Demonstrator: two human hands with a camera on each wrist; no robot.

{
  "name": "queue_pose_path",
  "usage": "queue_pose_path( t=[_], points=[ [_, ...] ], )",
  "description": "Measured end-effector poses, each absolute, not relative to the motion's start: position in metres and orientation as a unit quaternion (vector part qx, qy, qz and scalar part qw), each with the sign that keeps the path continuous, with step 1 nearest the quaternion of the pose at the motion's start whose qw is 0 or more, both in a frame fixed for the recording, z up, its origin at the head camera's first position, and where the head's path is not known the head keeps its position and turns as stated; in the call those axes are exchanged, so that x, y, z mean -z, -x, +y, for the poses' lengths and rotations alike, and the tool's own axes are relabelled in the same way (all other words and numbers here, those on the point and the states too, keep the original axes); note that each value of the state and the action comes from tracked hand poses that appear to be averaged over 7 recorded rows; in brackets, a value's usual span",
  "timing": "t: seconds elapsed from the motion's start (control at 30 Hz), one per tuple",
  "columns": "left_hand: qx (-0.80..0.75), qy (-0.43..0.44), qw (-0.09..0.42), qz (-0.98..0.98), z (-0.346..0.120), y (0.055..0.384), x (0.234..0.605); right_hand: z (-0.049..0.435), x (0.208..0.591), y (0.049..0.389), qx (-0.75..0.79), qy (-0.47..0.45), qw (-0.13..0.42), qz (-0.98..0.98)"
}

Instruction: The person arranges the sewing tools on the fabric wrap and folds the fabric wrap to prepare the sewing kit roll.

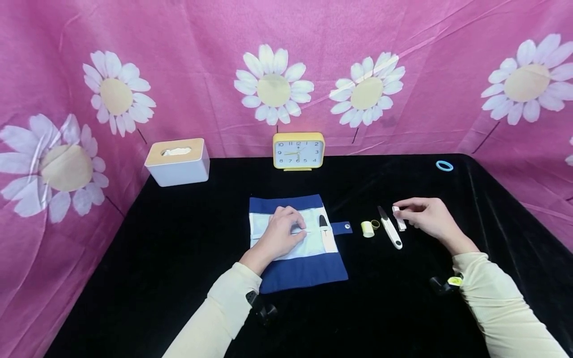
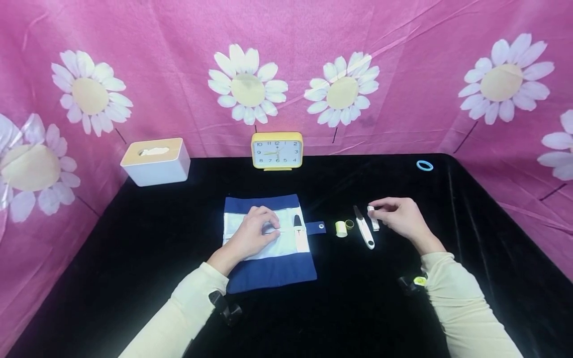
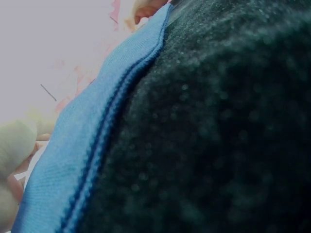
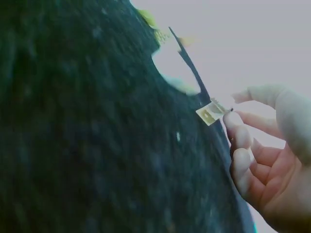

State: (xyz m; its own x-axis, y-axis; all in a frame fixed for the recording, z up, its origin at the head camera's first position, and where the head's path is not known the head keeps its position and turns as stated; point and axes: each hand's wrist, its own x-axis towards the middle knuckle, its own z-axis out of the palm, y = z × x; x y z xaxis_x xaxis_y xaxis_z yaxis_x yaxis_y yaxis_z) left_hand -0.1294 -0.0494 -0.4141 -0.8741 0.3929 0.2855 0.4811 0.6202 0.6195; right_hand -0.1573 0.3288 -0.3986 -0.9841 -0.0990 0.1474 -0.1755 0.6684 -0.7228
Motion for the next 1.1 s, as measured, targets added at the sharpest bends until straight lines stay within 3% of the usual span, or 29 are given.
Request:
queue_pose_path(
  t=[0.4,1.1],
  points=[
    [0.368,0.237,0.061,-0.897,-0.052,0.130,0.414,0.266,0.369,0.163,-0.390,-0.096,0.046,-0.915],
    [0.363,0.234,0.059,-0.900,-0.050,0.129,0.415,0.155,0.378,0.180,-0.432,-0.142,0.017,-0.890]
  ],
)
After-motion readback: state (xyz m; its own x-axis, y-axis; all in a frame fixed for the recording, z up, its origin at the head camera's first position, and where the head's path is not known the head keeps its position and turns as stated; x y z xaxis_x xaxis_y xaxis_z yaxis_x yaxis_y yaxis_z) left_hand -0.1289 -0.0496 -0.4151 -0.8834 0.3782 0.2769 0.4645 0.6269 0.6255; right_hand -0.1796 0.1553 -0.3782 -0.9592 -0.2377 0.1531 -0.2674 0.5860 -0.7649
